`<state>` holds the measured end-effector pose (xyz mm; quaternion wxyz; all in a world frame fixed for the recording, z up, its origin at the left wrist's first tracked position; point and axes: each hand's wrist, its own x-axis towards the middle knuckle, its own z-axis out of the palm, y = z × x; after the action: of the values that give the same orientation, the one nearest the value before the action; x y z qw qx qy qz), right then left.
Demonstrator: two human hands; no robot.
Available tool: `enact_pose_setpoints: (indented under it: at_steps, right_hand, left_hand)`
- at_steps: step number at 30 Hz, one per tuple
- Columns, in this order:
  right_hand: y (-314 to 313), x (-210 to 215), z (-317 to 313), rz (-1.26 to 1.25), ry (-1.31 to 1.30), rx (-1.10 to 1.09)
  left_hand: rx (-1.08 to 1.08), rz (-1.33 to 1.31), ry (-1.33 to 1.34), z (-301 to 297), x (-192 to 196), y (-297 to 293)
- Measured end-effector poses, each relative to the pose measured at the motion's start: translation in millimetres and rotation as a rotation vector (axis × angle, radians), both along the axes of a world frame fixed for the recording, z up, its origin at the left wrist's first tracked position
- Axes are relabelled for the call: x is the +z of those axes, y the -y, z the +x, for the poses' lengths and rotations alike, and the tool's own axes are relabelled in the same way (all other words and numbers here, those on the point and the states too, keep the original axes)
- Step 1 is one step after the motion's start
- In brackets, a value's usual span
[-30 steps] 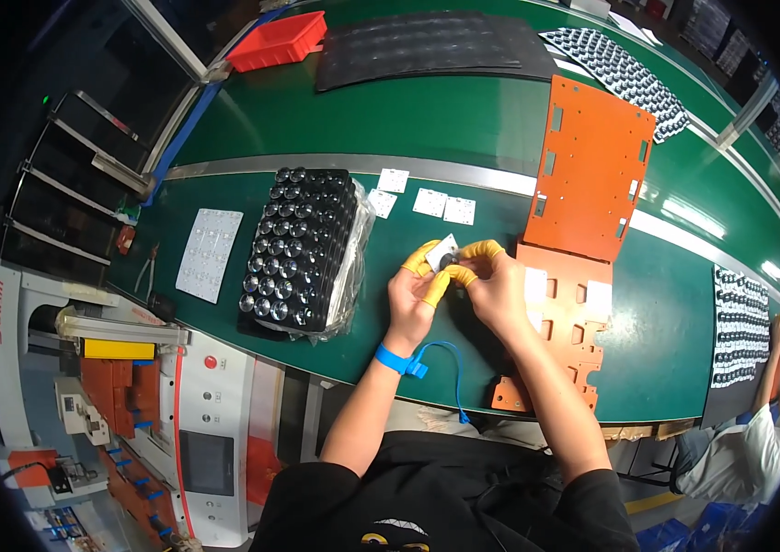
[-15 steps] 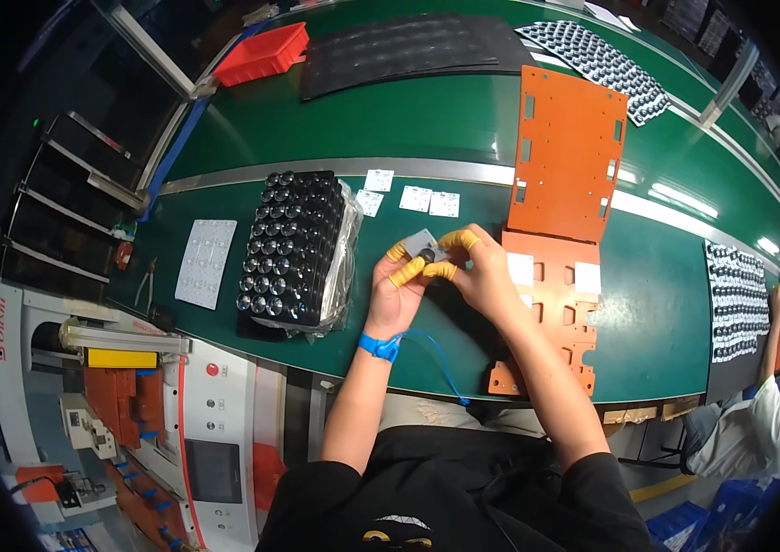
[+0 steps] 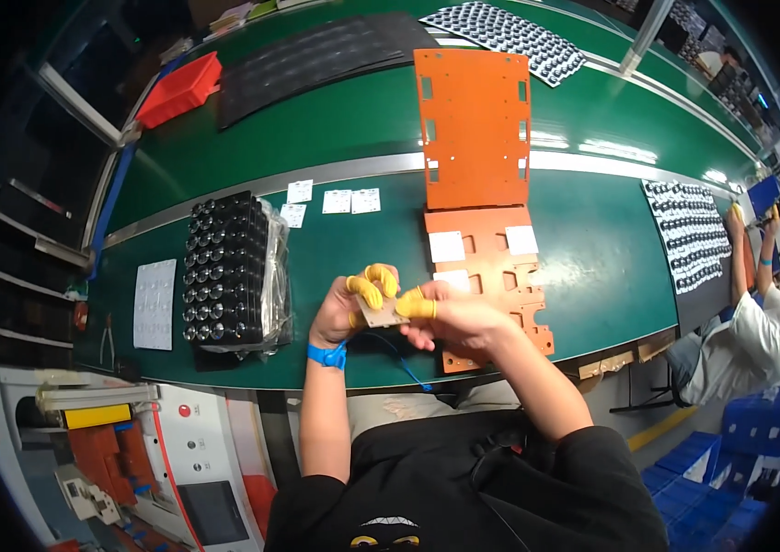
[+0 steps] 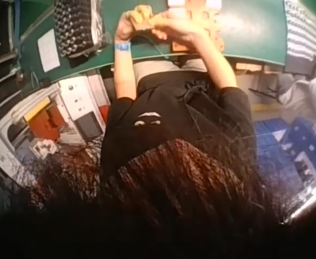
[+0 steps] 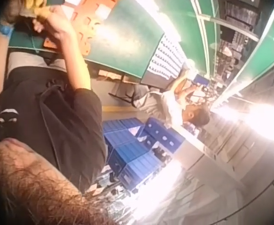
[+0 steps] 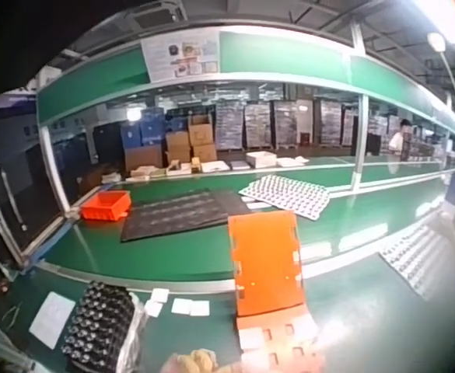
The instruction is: Assemble small LED components into a fixture template on a production line.
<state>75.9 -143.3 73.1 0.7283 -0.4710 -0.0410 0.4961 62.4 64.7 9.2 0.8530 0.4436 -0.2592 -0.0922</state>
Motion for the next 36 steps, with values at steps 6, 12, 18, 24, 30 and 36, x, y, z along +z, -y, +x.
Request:
enact_pose_setpoints:
  at_steps: [6, 12, 18, 24, 30, 36]
  right_hand:
    - [42.5, 9.8, -35.5, -0.128, 0.038, -0.038]
    - [134.2, 9.2, -8.4, -0.608, 0.442, -0.419]
    - [183.5, -10.6, 18.8, -0.834, 0.368, -0.436]
    - [169.4, -14.2, 22.2, -0.947, 0.444, -0.33]
    - [167.0, -17.3, 19.7, -0.96, 0.365, -0.397]
    - [178.5, -19.2, 16.2, -1.094, 0.725, -0.319]
  left_hand:
    - [-0.252, 0.138, 0.022, -2.7, 14.8, 26.8]
    - [0.44, 0.413, -0.293, 6.7, -5.9, 27.6]
    - [0.86, 1.358, 0.285, 9.6, -2.6, 42.1]
    - [0.827, 1.607, 0.269, 23.6, -1.0, 46.7]
    - [1.083, 1.677, 0.418, 58.3, -6.8, 33.0]
    - [1.031, 1.487, 0.313, 44.0, -6.5, 32.2]
